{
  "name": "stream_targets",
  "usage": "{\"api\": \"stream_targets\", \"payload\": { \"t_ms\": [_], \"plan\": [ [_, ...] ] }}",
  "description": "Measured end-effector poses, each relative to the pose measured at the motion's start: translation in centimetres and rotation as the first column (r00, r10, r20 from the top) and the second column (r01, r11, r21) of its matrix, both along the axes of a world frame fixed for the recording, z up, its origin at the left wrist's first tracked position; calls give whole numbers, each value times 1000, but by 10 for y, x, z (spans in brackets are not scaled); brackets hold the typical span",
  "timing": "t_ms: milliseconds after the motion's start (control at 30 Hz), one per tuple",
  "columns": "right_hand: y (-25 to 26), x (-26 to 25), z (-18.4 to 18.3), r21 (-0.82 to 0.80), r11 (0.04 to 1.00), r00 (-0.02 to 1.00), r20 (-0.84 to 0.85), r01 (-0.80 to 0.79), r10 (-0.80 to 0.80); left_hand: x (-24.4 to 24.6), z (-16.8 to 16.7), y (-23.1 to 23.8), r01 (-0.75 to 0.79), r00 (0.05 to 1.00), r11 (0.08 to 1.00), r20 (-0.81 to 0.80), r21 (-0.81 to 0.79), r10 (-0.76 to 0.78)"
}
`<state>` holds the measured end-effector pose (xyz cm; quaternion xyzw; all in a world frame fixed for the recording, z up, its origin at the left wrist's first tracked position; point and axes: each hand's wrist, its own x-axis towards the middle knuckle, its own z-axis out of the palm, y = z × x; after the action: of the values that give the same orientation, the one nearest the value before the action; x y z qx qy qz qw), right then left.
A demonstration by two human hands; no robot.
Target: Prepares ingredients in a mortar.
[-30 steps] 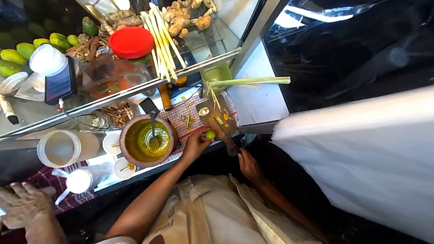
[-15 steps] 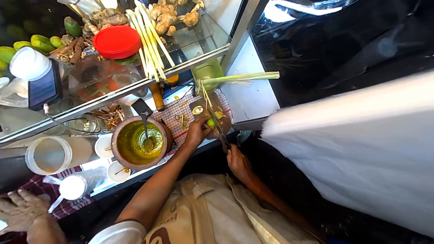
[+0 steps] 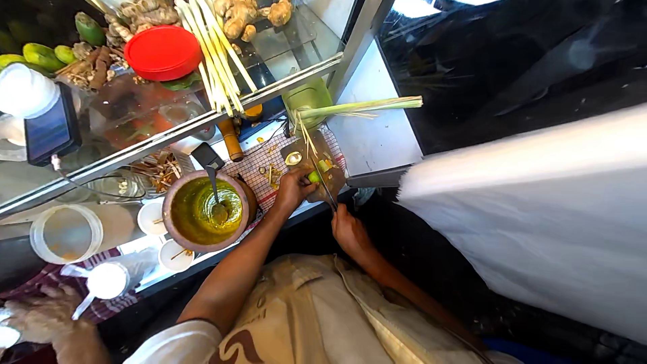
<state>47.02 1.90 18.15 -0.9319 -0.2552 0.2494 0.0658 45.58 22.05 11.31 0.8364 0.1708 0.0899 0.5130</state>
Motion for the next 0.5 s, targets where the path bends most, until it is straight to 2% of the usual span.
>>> {"api": "stream_targets", "payload": {
  "t_ms": [67, 233, 400, 500],
  "plan": [
    [13, 7, 0, -32, 999, 999, -32, 18, -19, 1, 0, 0, -11, 1000, 1000, -4, 7, 11],
    [-1, 3, 2, -36, 999, 1000, -16, -1, 1, 0, 6, 0, -9, 1000, 1000, 19, 10, 8],
    [27, 25, -12, -22, 1000, 1000, -21, -2, 1, 2, -2, -1, -10, 1000, 1000, 9, 26, 9],
    [7, 22, -17, -14, 1000, 1000, -20, -19, 19, 1, -3, 0, -30, 999, 999, 37, 22, 30]
  ]
}}
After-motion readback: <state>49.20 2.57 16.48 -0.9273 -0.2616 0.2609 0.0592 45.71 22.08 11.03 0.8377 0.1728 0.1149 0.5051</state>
